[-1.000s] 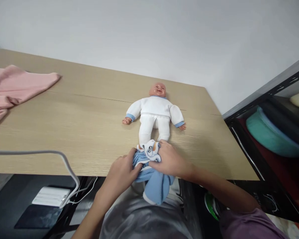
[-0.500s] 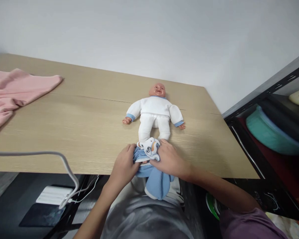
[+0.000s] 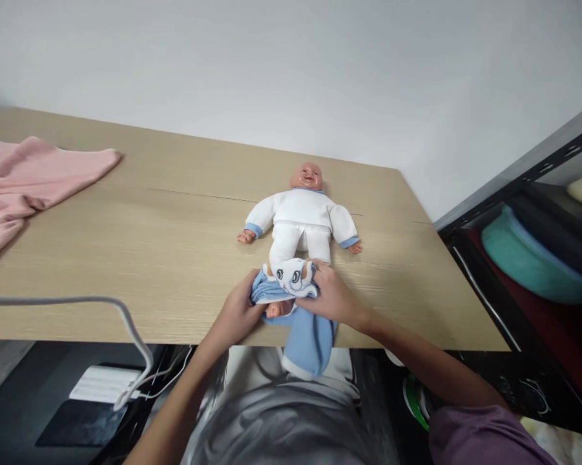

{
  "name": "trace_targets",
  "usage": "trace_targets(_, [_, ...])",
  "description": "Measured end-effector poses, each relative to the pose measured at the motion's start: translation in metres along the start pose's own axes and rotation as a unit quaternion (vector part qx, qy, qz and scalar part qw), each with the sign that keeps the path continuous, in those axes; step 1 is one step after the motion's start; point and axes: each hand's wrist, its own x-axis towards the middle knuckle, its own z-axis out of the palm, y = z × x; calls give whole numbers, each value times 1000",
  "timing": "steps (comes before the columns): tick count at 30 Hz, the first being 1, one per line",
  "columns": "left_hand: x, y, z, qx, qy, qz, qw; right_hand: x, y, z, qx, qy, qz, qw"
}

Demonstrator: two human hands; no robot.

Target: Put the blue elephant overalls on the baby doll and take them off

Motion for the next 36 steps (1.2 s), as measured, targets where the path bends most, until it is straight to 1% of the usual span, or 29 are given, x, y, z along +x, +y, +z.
trace_targets(2, [6, 3, -7, 10, -43, -5, 999, 8, 13, -4, -13, 21, -58, 998])
trace_targets(3, [9, 4, -11, 14, -59, -4, 998, 13, 19, -7, -9, 13, -76, 997])
trace_targets(5, [18, 7, -18, 20, -83, 8, 996, 23, 30, -15, 15, -33, -88, 995])
trace_targets(8, [32, 13, -29, 29, -122, 37, 991, 37, 40, -28, 58, -100, -71, 991])
trace_targets(10, [40, 16, -35, 36, -143, 47, 988, 43, 42, -34, 65, -122, -49, 989])
trace_targets(12, [46, 19, -40, 33, -150, 45, 987, 46, 40, -38, 70, -132, -21, 989])
trace_targets(14, [48, 19, -43, 16, -151, 28, 988, 45, 38, -39, 76, -130, 16, 988])
trace_targets(16, [48, 17, -45, 1, -143, 6, 990, 41, 39, -40, 74, -115, 66, 988])
trace_targets(18, [48, 16, -46, -14, -133, -6, 991, 36, 45, -39, 80, -90, 110, 987])
trace_targets(19, [47, 16, -46, -23, -124, -7, 992, 33, 50, -40, 98, -81, 116, 985])
trace_targets(21, [48, 18, -46, -35, -93, -12, 995, 28, 61, -41, 161, -78, 98, 979])
trace_targets(24, [53, 25, -45, -25, -51, -32, 998, 22, 77, -47, 260, -81, 57, 960])
trace_targets(27, [64, 29, -47, 5, -37, -30, 999, 16, 87, -54, 301, -116, 69, 944])
trace_targets(29, [74, 30, -51, 32, -32, -10, 999, 14, 88, -57, 298, -151, 80, 939])
trace_targets(32, [89, 31, -57, 90, -28, 18, 995, 12, 85, -62, 248, -179, 54, 950])
trace_targets(34, [98, 38, -59, 118, -23, 33, 992, 11, 80, -66, 213, -209, 22, 954])
trace_targets(35, [103, 44, -58, 124, -30, 46, 991, 10, 77, -68, 204, -224, 6, 953])
trace_targets(36, [106, 52, -57, 127, -50, 63, 989, 9, 75, -70, 200, -236, -8, 951])
